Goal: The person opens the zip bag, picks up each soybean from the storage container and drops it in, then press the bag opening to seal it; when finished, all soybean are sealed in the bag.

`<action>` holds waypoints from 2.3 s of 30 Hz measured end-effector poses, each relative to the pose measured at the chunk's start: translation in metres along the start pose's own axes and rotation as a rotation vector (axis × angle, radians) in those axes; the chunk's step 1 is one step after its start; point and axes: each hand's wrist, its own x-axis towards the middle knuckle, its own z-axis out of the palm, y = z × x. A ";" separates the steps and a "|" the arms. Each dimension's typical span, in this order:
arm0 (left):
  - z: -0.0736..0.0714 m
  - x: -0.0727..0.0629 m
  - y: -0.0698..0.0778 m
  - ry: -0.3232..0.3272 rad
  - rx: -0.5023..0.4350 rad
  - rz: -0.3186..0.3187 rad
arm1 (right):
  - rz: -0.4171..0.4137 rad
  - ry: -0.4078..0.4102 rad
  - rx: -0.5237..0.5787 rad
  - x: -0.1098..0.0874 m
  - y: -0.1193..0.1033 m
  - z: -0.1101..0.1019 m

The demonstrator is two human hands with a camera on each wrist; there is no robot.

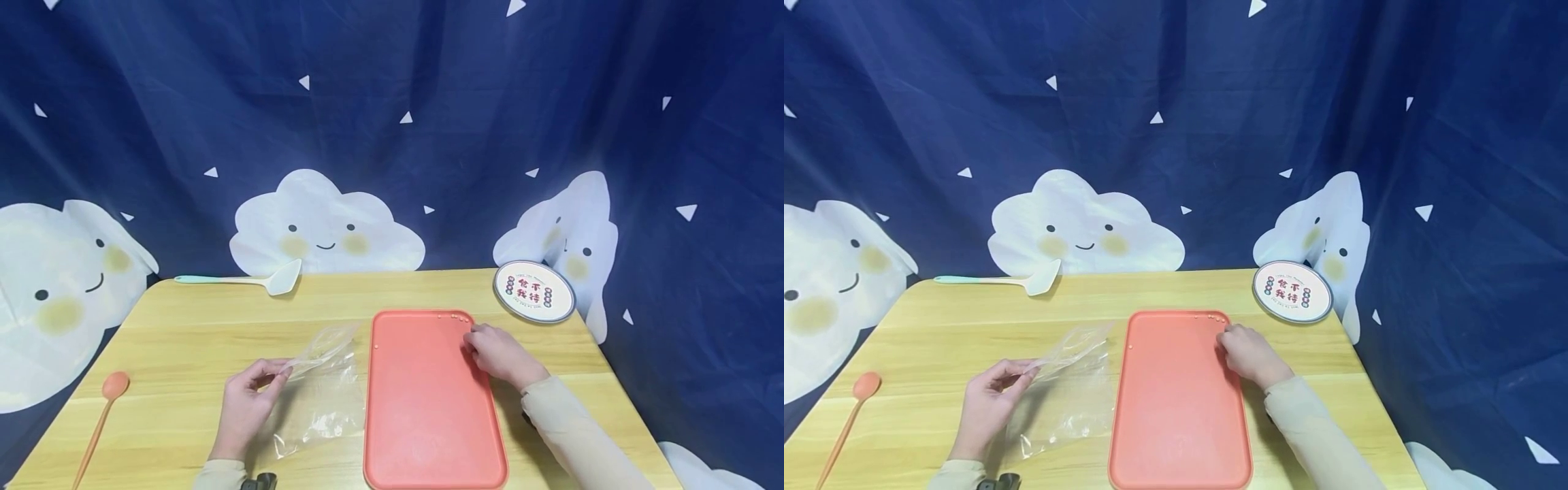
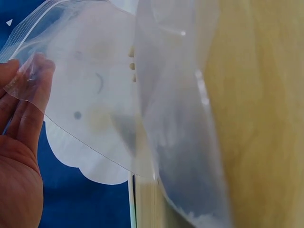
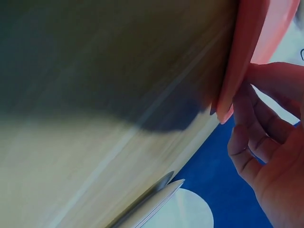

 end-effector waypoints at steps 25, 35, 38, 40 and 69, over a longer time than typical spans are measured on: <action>0.005 0.002 0.020 -0.008 -0.019 0.001 | -0.045 0.290 0.569 0.063 -0.092 -0.042; 0.005 0.002 0.020 -0.005 -0.025 0.003 | -0.161 0.301 0.710 0.096 -0.141 -0.033; 0.006 0.001 0.013 -0.008 -0.031 0.000 | -0.156 0.268 0.733 0.105 -0.153 -0.027; 0.006 0.001 0.004 -0.006 -0.027 -0.013 | -0.155 0.249 0.737 0.110 -0.159 -0.023; 0.004 0.002 0.019 -0.021 -0.016 -0.010 | -0.057 0.149 0.550 0.096 -0.124 -0.031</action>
